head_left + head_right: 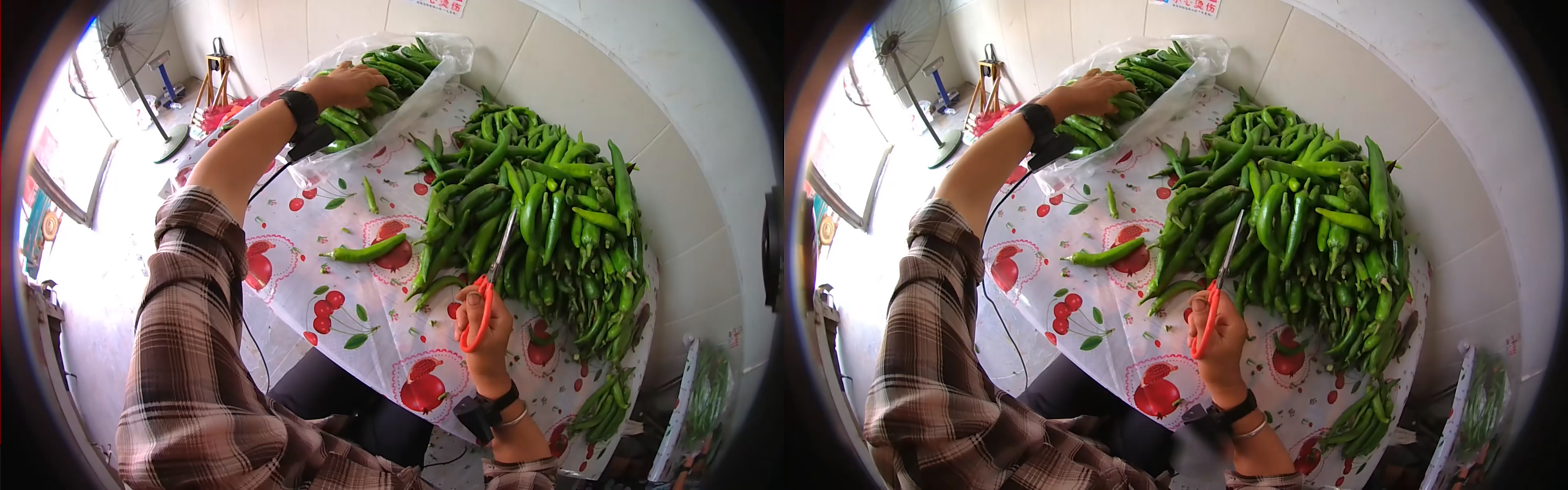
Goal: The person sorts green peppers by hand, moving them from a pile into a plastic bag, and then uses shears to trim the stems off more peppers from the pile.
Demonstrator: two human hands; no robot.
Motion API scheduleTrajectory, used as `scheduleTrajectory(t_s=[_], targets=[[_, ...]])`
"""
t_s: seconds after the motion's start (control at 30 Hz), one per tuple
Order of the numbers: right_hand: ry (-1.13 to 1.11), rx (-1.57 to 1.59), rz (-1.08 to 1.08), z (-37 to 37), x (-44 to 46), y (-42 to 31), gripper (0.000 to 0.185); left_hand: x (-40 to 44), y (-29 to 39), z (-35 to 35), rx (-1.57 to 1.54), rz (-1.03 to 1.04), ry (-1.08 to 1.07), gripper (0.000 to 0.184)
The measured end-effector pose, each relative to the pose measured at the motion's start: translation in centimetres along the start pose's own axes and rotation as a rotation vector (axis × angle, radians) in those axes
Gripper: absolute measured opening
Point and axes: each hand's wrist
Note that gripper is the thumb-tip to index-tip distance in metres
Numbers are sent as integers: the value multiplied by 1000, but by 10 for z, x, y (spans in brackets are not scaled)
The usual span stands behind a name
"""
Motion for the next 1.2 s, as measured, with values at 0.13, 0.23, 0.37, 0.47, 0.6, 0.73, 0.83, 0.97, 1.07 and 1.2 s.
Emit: scheduleTrajectory(t_s=[0.13,0.23,0.37,0.47,0.6,0.73,0.83,0.97,1.07,1.2], targets=[[-14,5,24,-2,0,1,17,4,-3,4,19,26,-24,55],[-12,-18,33,-1,0,0,16,3,0,4,38,45,-63,59],[-18,-31,5,-2,0,1,15,-3,8,3,41,52,-62,65],[-18,-41,19,-1,-1,0,14,-14,13,2,20,78,-16,64],[-20,-44,6,-1,-1,-1,14,-28,17,11,16,116,-31,62],[-40,-38,-17,-2,0,2,13,-37,22,20,29,84,39,66],[-34,-25,-8,-1,0,1,13,-41,23,25,67,77,72,67],[-42,-37,-4,-2,0,1,13,-46,21,19,47,118,64,67],[-39,-21,-7,-2,-1,1,13,-44,14,12,-14,34,118,75],[-30,-19,-1,0,-1,2,15,-54,11,28,-23,-67,179,75]])
Point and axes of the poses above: each hand's wrist, its own x-axis towards the middle knuckle, its own z-axis out of the palm, y = z × x, and after that the axes turned 8 degrees about y, right-handed
